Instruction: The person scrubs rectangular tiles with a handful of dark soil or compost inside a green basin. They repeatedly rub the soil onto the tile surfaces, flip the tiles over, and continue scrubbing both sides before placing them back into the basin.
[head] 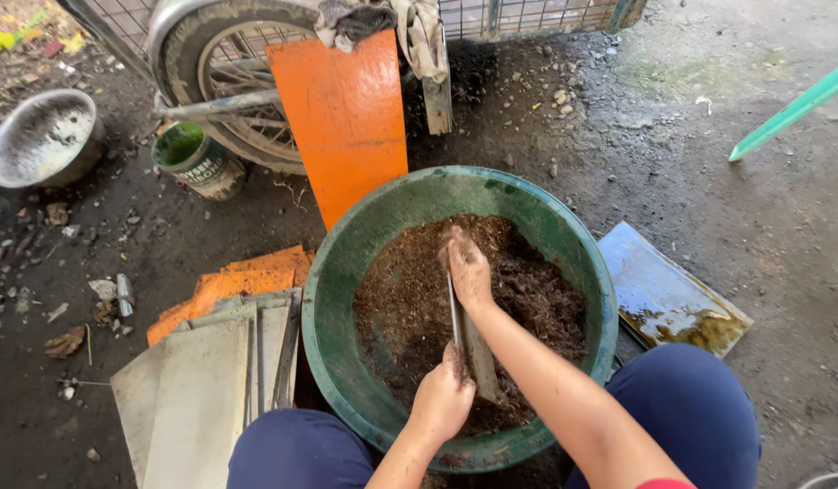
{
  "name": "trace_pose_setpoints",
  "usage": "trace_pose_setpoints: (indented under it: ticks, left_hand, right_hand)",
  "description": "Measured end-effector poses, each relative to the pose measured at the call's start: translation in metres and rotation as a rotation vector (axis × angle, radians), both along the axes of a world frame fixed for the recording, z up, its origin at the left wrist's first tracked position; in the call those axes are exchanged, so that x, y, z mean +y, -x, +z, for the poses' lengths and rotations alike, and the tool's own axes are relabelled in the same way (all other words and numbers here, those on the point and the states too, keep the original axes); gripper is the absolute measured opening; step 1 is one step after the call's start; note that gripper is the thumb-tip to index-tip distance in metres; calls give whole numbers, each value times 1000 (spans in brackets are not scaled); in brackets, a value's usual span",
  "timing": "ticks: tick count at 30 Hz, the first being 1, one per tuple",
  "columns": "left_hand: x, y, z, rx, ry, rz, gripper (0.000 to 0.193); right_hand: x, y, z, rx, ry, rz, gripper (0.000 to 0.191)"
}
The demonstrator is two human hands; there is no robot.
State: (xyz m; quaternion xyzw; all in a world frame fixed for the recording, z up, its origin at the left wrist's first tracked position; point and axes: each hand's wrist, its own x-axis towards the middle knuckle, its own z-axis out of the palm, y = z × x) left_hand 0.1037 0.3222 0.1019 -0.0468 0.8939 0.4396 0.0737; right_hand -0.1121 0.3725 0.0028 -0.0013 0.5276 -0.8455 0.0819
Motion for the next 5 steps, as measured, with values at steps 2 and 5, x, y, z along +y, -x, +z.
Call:
trace_pose_setpoints:
  ticks: [2,5]
  left_hand:
    - [-3,-1,0,-78,-20,14,63]
    - [0,-9,-6,-56,24,-14,77]
  right_hand:
    - [4,-25,0,-89,-257,86,55]
    - [6,-27,6,385,-461,-54,40]
